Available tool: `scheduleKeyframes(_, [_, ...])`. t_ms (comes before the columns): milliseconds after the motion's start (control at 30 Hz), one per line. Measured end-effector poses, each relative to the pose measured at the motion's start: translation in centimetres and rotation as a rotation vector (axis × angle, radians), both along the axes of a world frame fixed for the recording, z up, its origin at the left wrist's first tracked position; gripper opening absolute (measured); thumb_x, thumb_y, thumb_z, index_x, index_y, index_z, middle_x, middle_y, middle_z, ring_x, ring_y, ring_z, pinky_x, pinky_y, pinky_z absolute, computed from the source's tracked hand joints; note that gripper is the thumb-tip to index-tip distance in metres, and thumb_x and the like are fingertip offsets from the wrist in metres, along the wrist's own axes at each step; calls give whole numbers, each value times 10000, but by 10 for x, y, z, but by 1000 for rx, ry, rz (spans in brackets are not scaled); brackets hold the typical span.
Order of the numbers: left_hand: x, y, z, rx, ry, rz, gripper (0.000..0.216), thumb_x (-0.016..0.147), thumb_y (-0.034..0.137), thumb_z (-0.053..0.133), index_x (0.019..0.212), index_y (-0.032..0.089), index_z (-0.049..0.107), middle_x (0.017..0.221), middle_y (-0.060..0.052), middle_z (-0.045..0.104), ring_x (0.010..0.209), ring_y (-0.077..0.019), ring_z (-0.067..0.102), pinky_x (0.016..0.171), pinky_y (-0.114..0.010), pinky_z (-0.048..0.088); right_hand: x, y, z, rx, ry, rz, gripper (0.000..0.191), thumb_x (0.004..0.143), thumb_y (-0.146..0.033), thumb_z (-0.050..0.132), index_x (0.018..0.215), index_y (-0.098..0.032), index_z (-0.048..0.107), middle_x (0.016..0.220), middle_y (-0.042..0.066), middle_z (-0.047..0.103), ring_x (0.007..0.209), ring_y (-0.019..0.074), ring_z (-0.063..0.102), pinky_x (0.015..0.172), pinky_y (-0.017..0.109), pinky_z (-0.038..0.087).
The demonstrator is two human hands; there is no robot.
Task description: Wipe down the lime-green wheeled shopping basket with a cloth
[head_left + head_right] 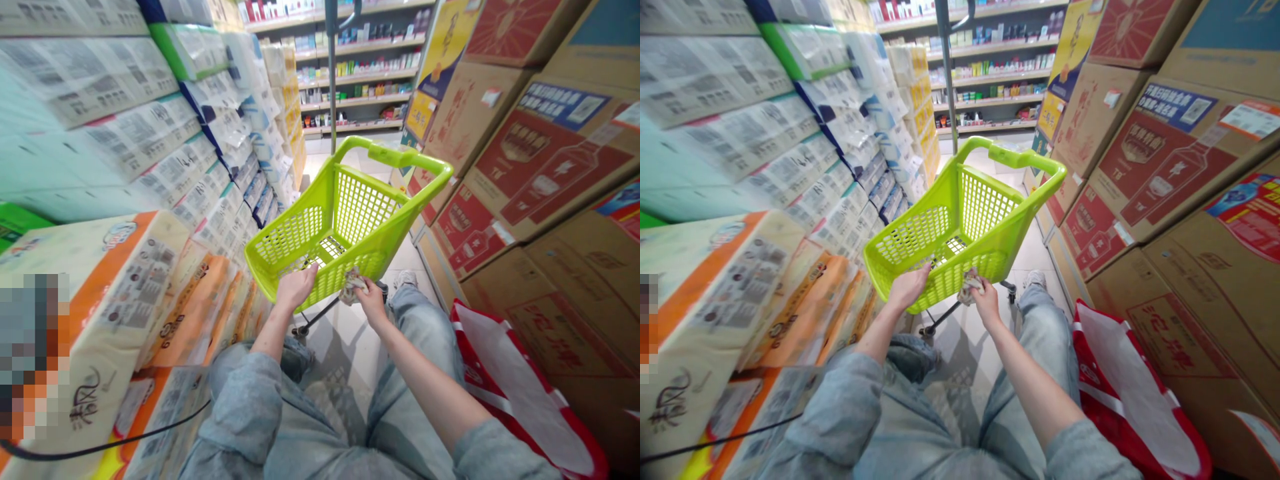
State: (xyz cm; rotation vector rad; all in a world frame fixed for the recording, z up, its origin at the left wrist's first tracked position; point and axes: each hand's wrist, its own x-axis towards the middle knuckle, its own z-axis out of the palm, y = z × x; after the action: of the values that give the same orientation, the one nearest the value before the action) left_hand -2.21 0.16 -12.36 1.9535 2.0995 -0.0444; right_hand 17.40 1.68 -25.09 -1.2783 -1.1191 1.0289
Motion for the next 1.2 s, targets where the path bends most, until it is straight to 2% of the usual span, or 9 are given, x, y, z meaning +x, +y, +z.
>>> scheduleKeyframes(100, [0,0,1,-1,-8,5,899,859,608,-142,1098,237,642,1051,-112,692,1051,-261,631,837,-355,462,0,-2,-7,-26,35,-34,367,645,-329,590,964,-156,643,957,86,709,838,214,644,814,370,504])
scheduleKeyframes(233, [1,0,1,-3,1,11,901,860,609,-140,1066,230,651,1041,-108,694,1044,-252,633,839,-345,462,-18,6,-8,-50,97,-67,417,633,-359,609,995,-155,639,1003,97,706,893,228,647,865,390,494])
scheduleKeyframes(400, [2,1,3,-11,9,-5,866,880,586,-123,1095,235,638,1064,-99,688,1050,-244,630,845,-336,459,-28,8,-6,-55,30,-14,424,632,-375,618,995,-160,660,1038,102,709,967,257,647,929,427,468])
scheduleKeyframes(500, [3,2,4,-28,4,-3,849,890,572,-115,1118,235,630,1089,-107,680,1062,-251,624,857,-351,455,-18,3,3,-59,-25,-10,396,626,-364,608,954,-155,680,1006,108,719,936,273,656,896,430,486])
scheduleKeyframes(600, [3,1,4,-43,2,5,839,895,566,-110,1137,235,622,1096,-109,677,1074,-245,618,872,-349,448,-14,-3,19,0,-82,-82,366,661,-360,590,946,-153,687,975,105,725,902,267,659,866,412,500])
scheduleKeyframes(800, [1,1,1,-42,37,-37,782,913,538,-90,1212,238,567,1102,-106,672,1058,-249,622,865,-355,451,-39,-8,44,174,-75,-47,396,737,-276,544,1104,-173,649,1132,100,674,1052,231,614,969,378,452])
scheduleKeyframes(933, [1,1,1,-27,33,-31,797,911,540,-95,1192,225,581,1083,-104,678,1055,-243,625,858,-339,454,-43,-13,41,212,-137,-2,435,735,-209,509,1153,-196,629,1158,86,660,1090,228,594,997,392,432])
scheduleKeyframes(1067, [1,0,2,-21,35,-26,791,913,542,-84,1195,223,582,1084,-103,679,1055,-231,624,868,-324,446,-29,-23,32,222,-229,82,363,728,-200,521,1064,-219,660,1079,63,691,1043,231,613,960,393,455])
scheduleKeyframes(1200, [1,0,1,-28,44,-36,773,917,534,-79,1245,226,549,1089,-110,675,1062,-243,621,865,-332,447,-27,-26,31,185,-176,71,451,718,-183,507,1160,-208,593,1159,69,654,1080,224,598,961,384,449])
